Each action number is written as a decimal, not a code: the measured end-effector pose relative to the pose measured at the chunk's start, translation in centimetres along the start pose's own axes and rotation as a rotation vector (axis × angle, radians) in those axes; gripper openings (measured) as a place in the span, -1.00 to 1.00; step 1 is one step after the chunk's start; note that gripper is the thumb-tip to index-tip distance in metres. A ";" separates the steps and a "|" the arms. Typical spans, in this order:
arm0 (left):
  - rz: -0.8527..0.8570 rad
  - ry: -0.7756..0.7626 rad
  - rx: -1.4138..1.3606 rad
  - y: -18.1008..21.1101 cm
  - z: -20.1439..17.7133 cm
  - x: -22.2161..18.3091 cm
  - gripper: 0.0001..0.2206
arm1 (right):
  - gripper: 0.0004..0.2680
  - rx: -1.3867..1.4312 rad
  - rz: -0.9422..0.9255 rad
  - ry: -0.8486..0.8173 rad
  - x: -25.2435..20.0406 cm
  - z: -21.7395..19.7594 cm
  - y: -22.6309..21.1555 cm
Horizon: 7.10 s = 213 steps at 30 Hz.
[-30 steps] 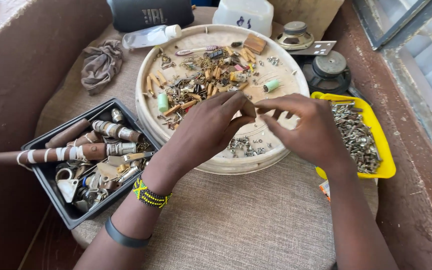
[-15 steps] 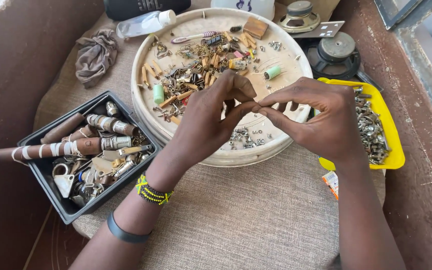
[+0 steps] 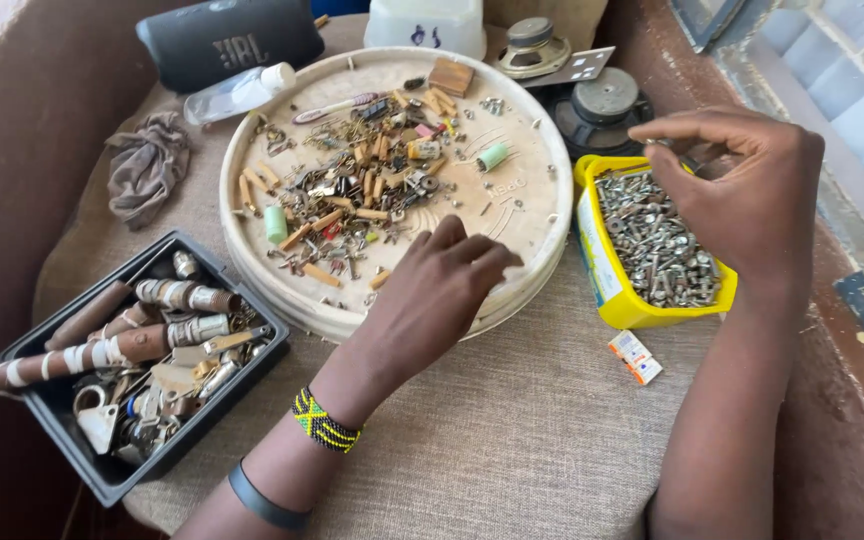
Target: Sorting and inspecting various small metal hardware components like screws, nuts, and bolts from a large tray into separate containers.
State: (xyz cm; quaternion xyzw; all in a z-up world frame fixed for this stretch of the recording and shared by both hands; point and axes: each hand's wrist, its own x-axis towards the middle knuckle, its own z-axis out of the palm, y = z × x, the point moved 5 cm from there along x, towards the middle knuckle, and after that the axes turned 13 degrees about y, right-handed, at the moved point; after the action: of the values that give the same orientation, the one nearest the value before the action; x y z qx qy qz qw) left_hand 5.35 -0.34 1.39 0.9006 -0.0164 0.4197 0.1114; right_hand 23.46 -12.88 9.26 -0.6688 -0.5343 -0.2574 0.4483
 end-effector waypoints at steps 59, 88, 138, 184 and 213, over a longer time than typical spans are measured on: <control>-0.104 0.118 0.315 -2.6 -1.6 -1.1 -0.90 | -0.94 -0.546 0.045 -0.616 4.5 11.8 2.0; -0.250 0.263 0.150 -3.4 -2.6 -1.0 -0.90 | -0.88 0.397 0.370 -0.304 0.5 9.1 -5.1; -0.417 0.498 -0.191 -3.1 -3.6 -0.5 -0.92 | -0.80 0.209 0.096 -0.036 -0.2 4.8 -5.0; -0.244 0.440 0.001 -3.0 -3.7 -0.5 -0.89 | -0.85 0.069 0.168 0.154 -0.1 1.7 -0.4; -0.358 -0.262 0.307 -6.5 -4.3 -2.6 -0.72 | -0.73 -0.100 -0.033 0.084 -0.6 2.0 -0.9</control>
State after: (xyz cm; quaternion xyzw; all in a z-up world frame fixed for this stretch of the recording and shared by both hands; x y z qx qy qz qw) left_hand 1.20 6.72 0.84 0.9422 0.1927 0.2709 0.0426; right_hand 22.18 -11.40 8.11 -0.6700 -0.5123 -0.3191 0.4322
